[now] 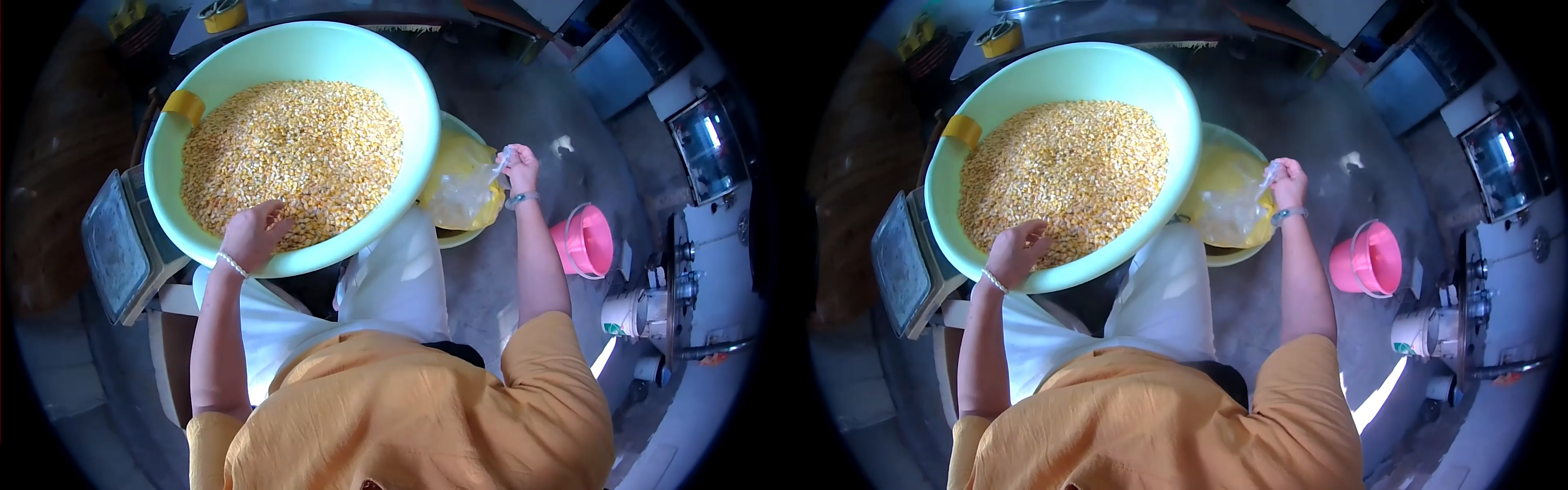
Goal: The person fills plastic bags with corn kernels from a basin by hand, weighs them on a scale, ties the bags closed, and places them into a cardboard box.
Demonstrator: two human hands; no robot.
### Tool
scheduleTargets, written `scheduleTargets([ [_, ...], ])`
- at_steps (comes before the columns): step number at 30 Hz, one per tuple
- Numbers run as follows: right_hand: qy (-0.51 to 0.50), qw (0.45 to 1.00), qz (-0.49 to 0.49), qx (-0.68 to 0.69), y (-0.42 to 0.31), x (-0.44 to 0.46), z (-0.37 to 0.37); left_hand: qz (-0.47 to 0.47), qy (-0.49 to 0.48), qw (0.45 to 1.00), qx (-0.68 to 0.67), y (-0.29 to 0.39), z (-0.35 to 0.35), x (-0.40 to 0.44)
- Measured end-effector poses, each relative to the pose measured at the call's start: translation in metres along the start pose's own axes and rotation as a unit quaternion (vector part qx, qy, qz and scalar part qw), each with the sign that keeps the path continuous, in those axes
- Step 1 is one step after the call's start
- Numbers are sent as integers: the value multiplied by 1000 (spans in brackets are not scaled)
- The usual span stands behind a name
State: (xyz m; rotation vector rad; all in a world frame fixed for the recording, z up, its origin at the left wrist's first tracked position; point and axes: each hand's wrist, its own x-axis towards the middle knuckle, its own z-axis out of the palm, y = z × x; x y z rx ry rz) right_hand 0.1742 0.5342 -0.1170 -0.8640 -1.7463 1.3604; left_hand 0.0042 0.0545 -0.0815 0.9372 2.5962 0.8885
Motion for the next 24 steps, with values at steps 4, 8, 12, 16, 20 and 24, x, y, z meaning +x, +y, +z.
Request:
scheduleTargets([
  [4, -14, 998, 1, 63, -50, -14, 25, 3, 9, 1000, 2, 0, 0, 0],
  [8, -71, 988, -77, 115, -125, -43, 63, 45, 85, 995, -21, 8, -3, -5],
  [12, -167, 952, -181, 180, -188, -84, 110, 103, 177, 958, -200, 38, 7, -1],
  [16, -289, 909, -208, 218, -216, -138, 161, 146, 204, 943, -220, 97, 1, 5],
  [20, -405, 847, -180, 293, -227, -175, 187, 47, 60, 981, -179, 102, -7, 9],
  [24, -447, 854, -176, 198, -233, -177, 173, 32, 166, 962, -214, 45, 6, 11],
])
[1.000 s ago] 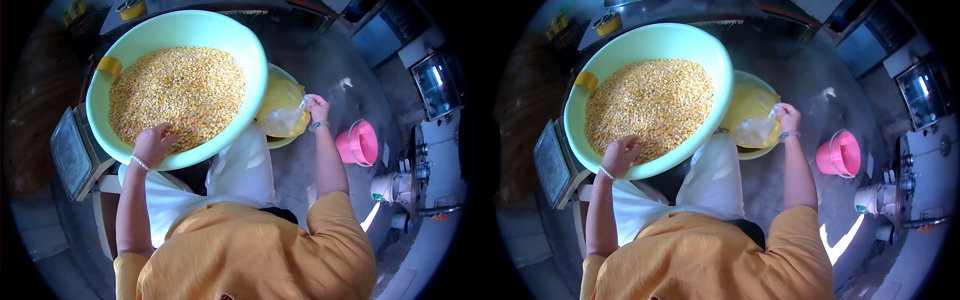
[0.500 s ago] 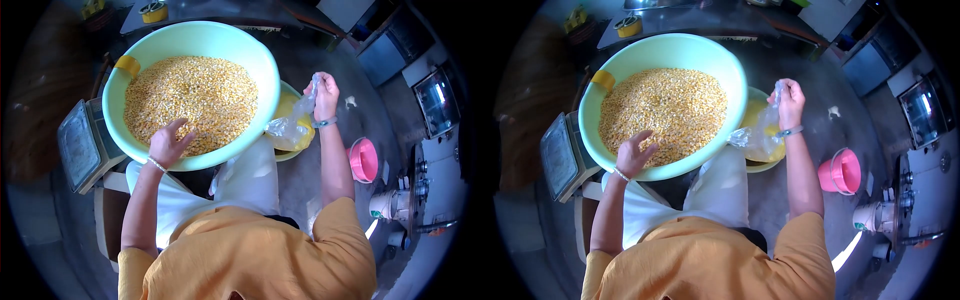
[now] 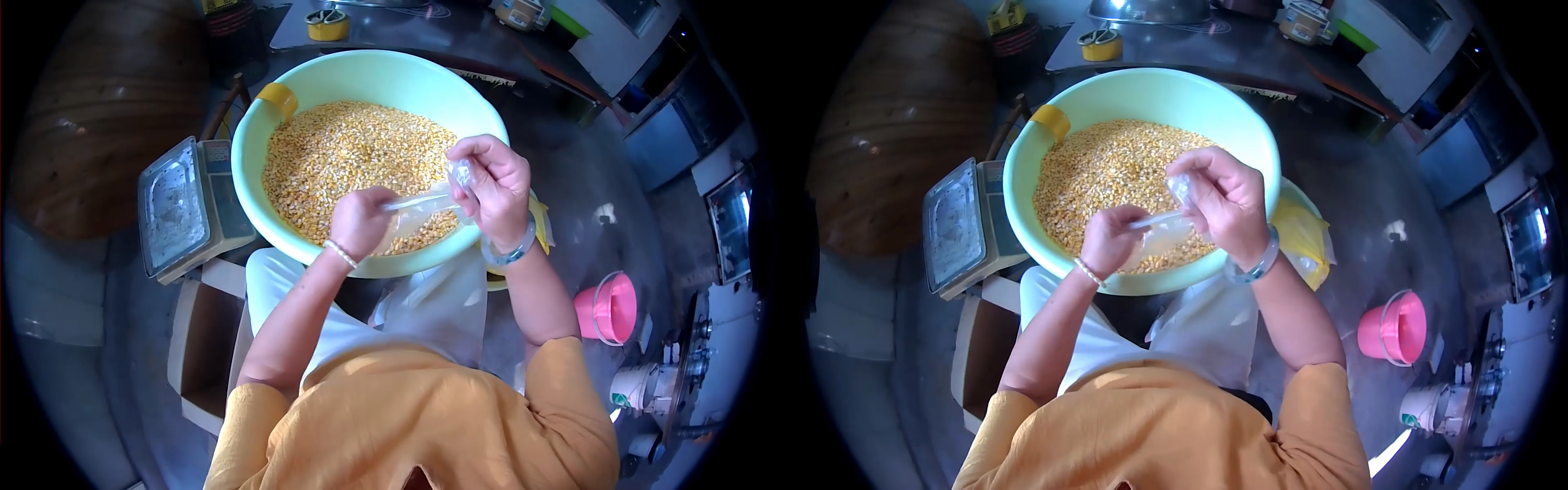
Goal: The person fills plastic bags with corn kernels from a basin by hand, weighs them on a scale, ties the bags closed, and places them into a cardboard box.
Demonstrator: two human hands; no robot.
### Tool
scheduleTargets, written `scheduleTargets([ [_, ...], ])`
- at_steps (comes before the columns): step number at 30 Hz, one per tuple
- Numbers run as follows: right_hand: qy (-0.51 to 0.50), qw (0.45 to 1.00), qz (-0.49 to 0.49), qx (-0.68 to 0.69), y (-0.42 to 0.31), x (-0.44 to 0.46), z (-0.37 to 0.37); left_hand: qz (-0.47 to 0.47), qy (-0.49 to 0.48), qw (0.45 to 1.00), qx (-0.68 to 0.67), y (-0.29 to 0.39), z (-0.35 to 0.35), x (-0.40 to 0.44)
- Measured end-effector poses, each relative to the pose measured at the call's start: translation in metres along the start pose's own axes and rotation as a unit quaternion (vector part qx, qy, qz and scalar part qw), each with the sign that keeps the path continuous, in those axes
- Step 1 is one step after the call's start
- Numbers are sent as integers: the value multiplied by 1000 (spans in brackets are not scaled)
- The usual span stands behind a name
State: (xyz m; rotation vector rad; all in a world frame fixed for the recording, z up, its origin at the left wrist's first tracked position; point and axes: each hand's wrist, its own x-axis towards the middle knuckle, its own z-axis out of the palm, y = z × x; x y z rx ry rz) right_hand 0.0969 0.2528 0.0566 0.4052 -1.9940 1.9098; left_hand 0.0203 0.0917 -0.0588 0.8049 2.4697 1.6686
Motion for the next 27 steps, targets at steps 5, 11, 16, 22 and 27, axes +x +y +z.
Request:
scheduleTargets([
  [5, -139, 964, -30, -224, 26, -3, -17, -90, 102, 990, 24, -19, -36, 1],
  [11, -195, 830, -97, -514, 48, -2, 12, -118, 163, 961, -191, -15, -24, -3],
  [16, -244, 761, -23, -601, 66, -1, 33, -125, 237, 937, -223, -34, -14, -8],
  [22, -163, 778, 45, -605, 89, 5, 42, -102, 264, 958, -40, -34, -28, -17],
  [27, -112, 755, 2, -647, 99, 19, 27, -19, 140, 950, 279, -32, -49, -28],
])
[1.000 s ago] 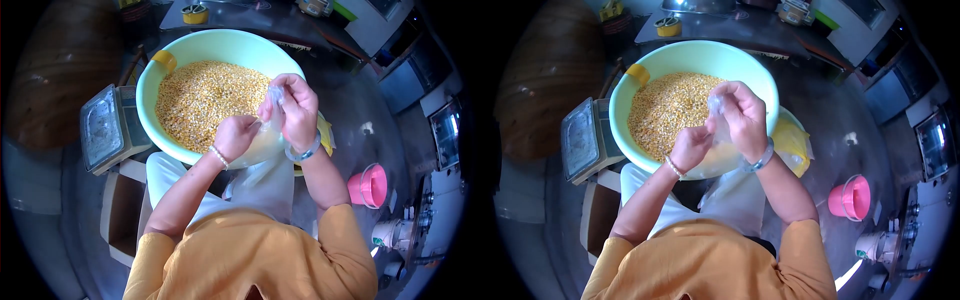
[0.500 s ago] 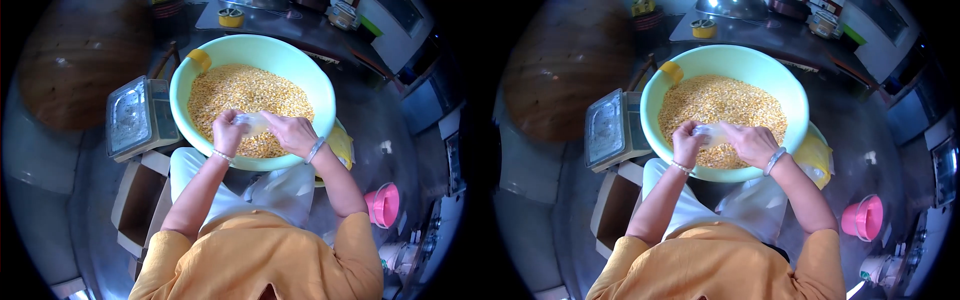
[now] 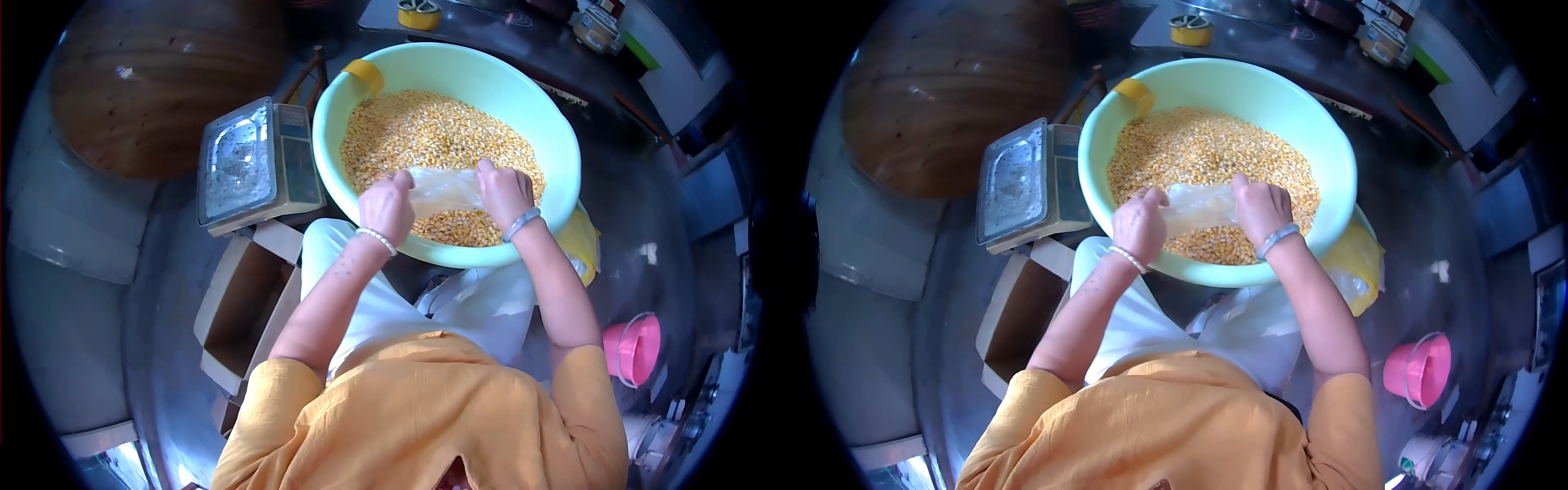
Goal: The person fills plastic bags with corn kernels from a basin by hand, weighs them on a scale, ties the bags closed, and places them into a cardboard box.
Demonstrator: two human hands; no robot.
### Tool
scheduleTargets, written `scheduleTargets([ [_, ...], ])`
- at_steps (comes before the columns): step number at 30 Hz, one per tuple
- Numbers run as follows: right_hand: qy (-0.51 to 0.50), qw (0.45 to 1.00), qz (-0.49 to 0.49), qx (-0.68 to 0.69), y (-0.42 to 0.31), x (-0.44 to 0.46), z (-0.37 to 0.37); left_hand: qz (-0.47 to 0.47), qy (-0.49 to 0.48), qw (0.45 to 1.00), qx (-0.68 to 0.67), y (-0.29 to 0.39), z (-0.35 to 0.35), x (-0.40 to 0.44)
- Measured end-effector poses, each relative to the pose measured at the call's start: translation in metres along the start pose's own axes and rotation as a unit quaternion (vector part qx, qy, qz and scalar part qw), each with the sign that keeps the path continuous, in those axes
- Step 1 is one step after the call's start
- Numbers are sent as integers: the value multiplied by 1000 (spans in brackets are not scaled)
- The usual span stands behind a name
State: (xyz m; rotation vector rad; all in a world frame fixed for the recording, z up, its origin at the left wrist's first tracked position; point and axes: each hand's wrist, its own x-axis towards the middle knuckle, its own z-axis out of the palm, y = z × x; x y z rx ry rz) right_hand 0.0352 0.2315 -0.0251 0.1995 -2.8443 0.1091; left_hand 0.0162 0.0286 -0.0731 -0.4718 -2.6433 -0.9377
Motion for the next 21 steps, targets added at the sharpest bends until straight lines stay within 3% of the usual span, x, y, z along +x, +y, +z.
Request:
scheduleTargets([
  [3, 4, 999, 4, 35, 6, 7, -1, -11, -57, 998, -10, -16, 4, 6],
  [5, 14, 995, -8, 97, 3, 10, -3, -22, -42, 998, -47, -16, 7, 8],
  [10, 230, 932, -171, 224, -18, 7, -24, -97, -101, 981, -135, -15, 5, 16],
  [13, 156, 928, -259, 218, -25, 6, -7, -125, -141, 963, -193, -15, 6, 19],
  [17, -59, 969, -179, 158, -19, 7, 41, -182, -162, 889, -387, -19, 9, 22],
  [18, -87, 966, -178, 164, -22, 1, 47, -223, -159, 851, -448, -18, 5, 23],
  [19, -205, 953, -208, 77, -23, 1, 45, -277, -134, 765, -565, -18, 4, 24],
  [21, -261, 935, -233, 52, -27, 1, 35, -298, -122, 686, -652, -38, 7, 34],
])
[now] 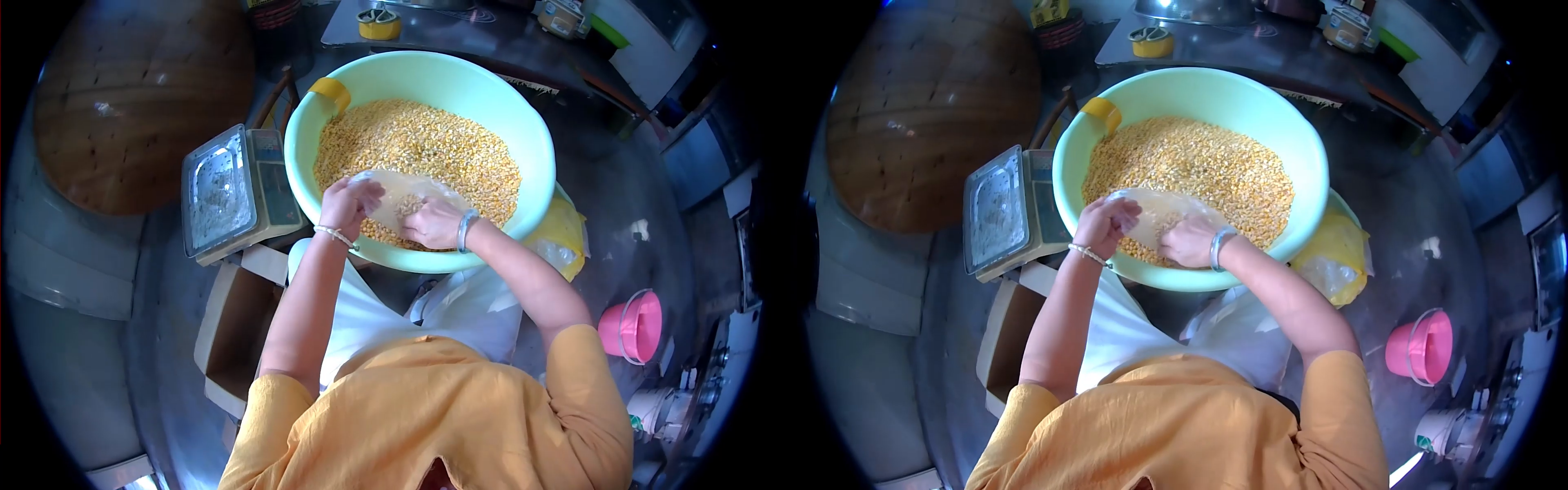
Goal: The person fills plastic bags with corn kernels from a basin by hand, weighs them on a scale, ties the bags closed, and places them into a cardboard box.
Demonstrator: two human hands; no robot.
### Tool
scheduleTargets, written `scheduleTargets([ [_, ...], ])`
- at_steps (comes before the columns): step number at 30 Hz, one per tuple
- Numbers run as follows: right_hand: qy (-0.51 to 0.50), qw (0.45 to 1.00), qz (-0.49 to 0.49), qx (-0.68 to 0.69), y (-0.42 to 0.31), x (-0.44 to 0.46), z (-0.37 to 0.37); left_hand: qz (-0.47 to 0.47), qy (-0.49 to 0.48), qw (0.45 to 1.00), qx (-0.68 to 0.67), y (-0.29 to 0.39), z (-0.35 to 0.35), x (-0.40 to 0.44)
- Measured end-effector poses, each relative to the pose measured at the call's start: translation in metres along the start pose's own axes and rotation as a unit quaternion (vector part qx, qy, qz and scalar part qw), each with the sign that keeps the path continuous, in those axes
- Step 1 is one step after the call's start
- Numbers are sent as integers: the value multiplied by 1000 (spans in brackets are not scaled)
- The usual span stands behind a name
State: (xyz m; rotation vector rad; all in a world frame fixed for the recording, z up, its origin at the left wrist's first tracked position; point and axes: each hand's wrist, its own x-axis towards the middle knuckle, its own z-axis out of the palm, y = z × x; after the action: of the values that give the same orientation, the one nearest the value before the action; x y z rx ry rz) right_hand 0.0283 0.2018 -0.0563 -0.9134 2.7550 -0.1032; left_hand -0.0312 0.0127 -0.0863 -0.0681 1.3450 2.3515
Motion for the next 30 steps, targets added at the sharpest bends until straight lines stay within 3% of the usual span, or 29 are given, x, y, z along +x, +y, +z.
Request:
scheduleTargets([
  [1, 17, 999, 8, 50, 3, 0, 1, 20, 32, 998, -48, 0, -1, 3],
  [5, 116, 968, 43, 221, 20, 8, 14, 71, 159, 949, 264, 17, 0, 15],
  [6, 148, 954, 54, 255, 25, 12, 17, 143, 183, 894, 384, 20, 2, 12],
  [8, 135, 960, 82, 230, 36, 20, 22, 277, 220, 723, 593, 28, 9, 1],
  [9, 126, 963, 92, 219, 35, 21, 19, 466, 233, 608, 599, 29, 18, -5],
  [12, 33, 983, 96, 156, 32, 30, 11, 550, 57, 639, 535, 41, 51, -26],
  [14, -44, 991, 69, 110, 30, 34, 6, 342, -85, 701, 620, 26, 56, -24],
  [15, -34, 987, 103, 116, 24, 33, 5, 279, -93, 690, 661, 13, 53, -8],
  [19, -15, 993, 86, 76, 21, 27, 1, 44, -127, 521, 843, 1, 31, 26],
  [22, 112, 977, 124, 131, 40, 31, 16, 136, -99, 530, 831, 9, 25, 24],
  [23, 91, 970, 175, 145, 44, 31, 15, 99, -111, 523, 840, 7, 20, 29],
  [29, -2, 978, 172, 119, 49, 50, -7, 152, -145, 536, 817, 16, 18, 25],
  [30, -16, 978, 170, 120, 47, 51, -12, 114, -161, 544, 815, 19, 23, 22],
])
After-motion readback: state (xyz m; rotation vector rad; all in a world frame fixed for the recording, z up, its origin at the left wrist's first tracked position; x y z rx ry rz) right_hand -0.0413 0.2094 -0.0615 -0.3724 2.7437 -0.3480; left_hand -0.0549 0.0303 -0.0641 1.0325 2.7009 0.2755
